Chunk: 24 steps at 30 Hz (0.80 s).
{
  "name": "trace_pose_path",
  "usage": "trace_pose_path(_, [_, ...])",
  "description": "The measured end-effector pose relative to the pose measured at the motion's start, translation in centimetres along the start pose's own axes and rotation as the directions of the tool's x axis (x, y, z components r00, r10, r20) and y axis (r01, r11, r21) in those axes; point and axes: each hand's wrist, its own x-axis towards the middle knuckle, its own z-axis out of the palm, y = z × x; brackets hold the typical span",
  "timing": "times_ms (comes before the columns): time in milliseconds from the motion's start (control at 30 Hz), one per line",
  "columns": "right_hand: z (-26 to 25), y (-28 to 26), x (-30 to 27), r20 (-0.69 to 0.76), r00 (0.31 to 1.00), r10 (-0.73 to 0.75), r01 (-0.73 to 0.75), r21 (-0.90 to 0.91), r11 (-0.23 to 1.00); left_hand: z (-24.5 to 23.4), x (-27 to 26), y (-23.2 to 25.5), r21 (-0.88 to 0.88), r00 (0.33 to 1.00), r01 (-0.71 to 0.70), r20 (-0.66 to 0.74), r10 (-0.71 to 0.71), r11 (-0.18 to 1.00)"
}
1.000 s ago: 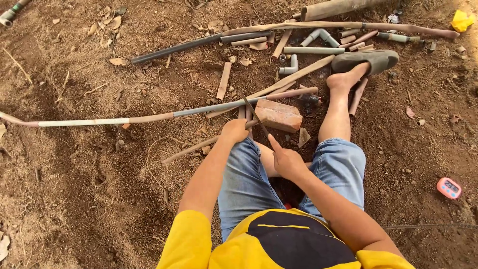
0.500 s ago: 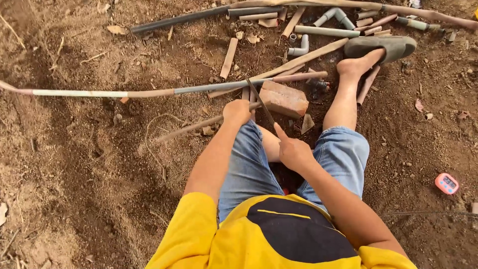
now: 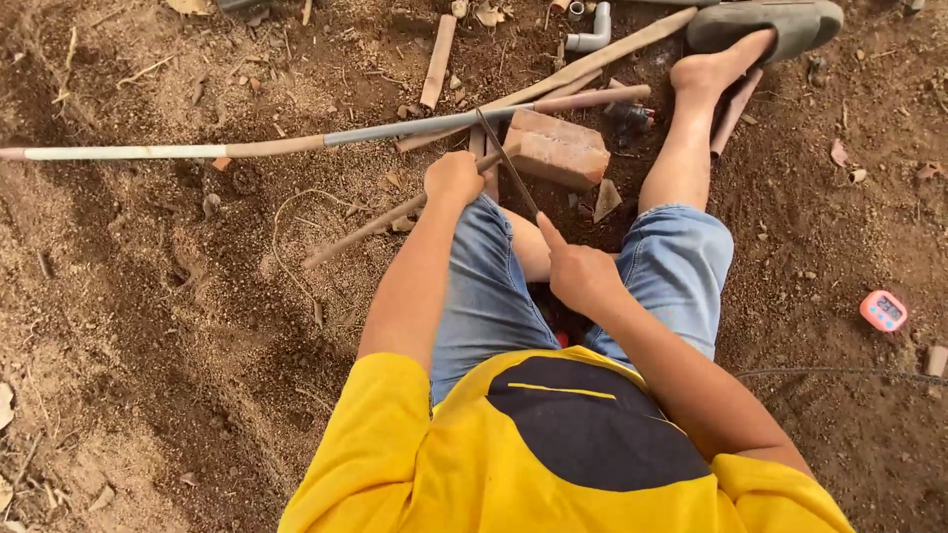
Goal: A person uses a handheld hacksaw blade to cut through a PVC pipe while sitting on the ground.
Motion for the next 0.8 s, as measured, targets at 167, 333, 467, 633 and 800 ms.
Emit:
trace_pose_path(167, [-0.4,1.0,2.0,0.063,0.998,0.019,-0.018,-0.019,1.000,0.0,-0.3,0.4,0.108,0.995,-0.087,-0.047,0.093,0.990])
trace_pose_path(333, [0.3,0.4,2.8,0.118,0.992,0.051,-0.054,0.023,0.998,0.2,0.5,-0.9,0.010,0.998,-0.060,-0.036,0.060,0.998])
trace_pose_path(467, [0.2,0.1,0.5,0.141,0.990,0.026,-0.029,0.020,0.999,0.2,0.0,-0.4,0.015,0.999,-0.028,-0.018,0.029,0.999])
trace_pose_path(633, [-0.9,-0.1,-0.7,0.082,0.996,0.025,-0.026,0.014,1.000,-0.6,-0.2,-0.1,0.001,0.998,-0.053,-0.014,0.053,0.999])
trace_pose_path(800, [-0.3,0.8,1.9,0.002,0.990,0.141,-0.130,0.407,0.904,-0.5,-1.8,1.7,0.146,0.964,-0.264,-0.002,0.268,0.953])
